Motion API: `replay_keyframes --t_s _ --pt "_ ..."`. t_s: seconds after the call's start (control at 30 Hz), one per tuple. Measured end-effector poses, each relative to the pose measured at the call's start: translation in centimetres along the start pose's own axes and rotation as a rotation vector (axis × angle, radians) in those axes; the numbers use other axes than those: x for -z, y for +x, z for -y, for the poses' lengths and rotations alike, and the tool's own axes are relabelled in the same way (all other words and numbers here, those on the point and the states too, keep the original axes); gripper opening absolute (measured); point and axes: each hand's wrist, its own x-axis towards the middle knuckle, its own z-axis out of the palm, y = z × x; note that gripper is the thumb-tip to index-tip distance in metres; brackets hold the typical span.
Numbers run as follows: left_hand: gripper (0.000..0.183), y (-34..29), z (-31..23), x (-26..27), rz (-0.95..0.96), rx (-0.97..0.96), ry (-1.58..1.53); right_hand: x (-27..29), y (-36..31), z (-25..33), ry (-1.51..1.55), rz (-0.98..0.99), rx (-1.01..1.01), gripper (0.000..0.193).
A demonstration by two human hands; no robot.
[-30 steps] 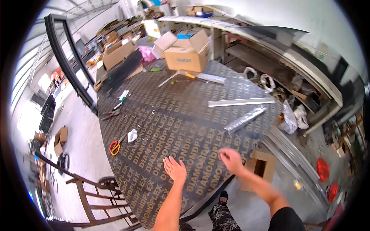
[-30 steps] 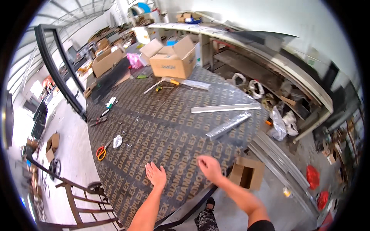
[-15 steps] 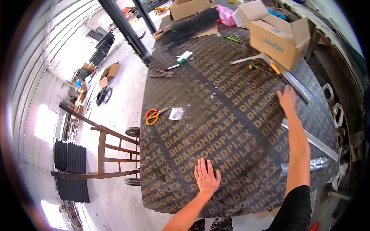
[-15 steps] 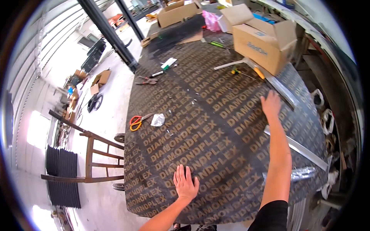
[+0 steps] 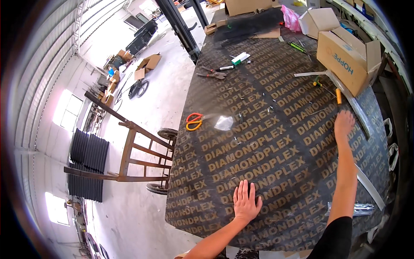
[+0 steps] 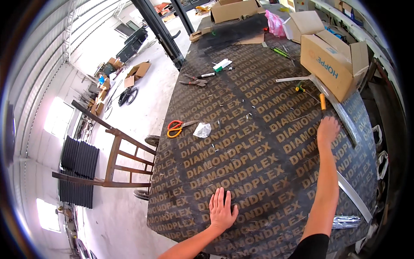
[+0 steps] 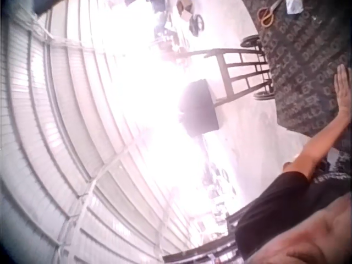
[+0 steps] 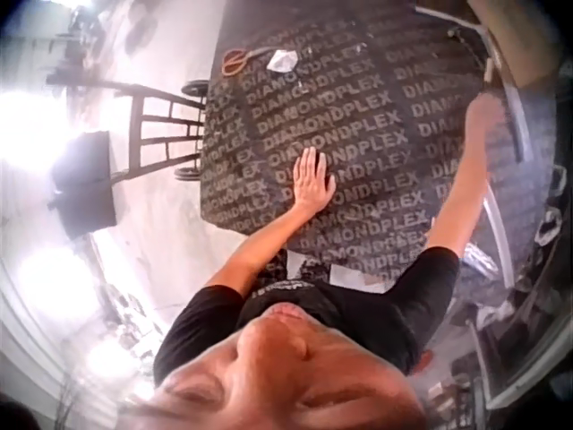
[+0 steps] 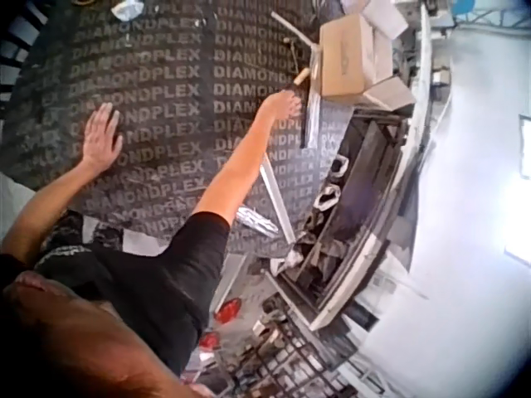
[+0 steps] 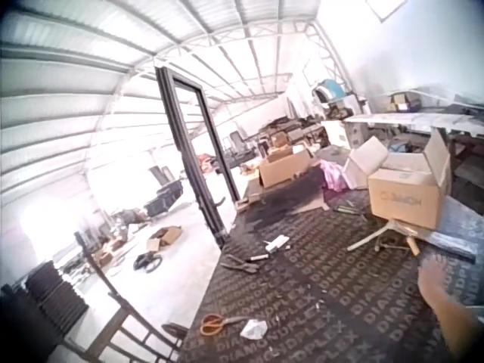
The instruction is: The person installs a rubber sealing strip into a metal window frame by hand, trims it using pliers, and then stands up and walks across the workshop.
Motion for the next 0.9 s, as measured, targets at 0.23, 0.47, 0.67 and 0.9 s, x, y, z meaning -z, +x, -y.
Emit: replay_keyframes --t_s 0.23,0.47,0.67,0.9 --pt "0.057 -0.6 0.8 0.4 -0.042 0.006 0.009 3.6 -13.9 7.2 0.251 0.072 0.335 0.022" --pt "0.058 -2.2 1.6 0.0 -0.123 0.009 -0.076 9.7 -33.4 11.5 0.085 0.099 0.612 0.014" --pt "0.062 -9.3 3.7 2.0 0.149 -0.188 -0.052 13.4 -38.6 11.1 0.027 0.273 0.456 0.022" --pt "0.028 -32.7 16.3 8.4 0.557 -0.292 -1.085 12.3 -48.7 5.1 -0.198 0.415 0.407 0.025"
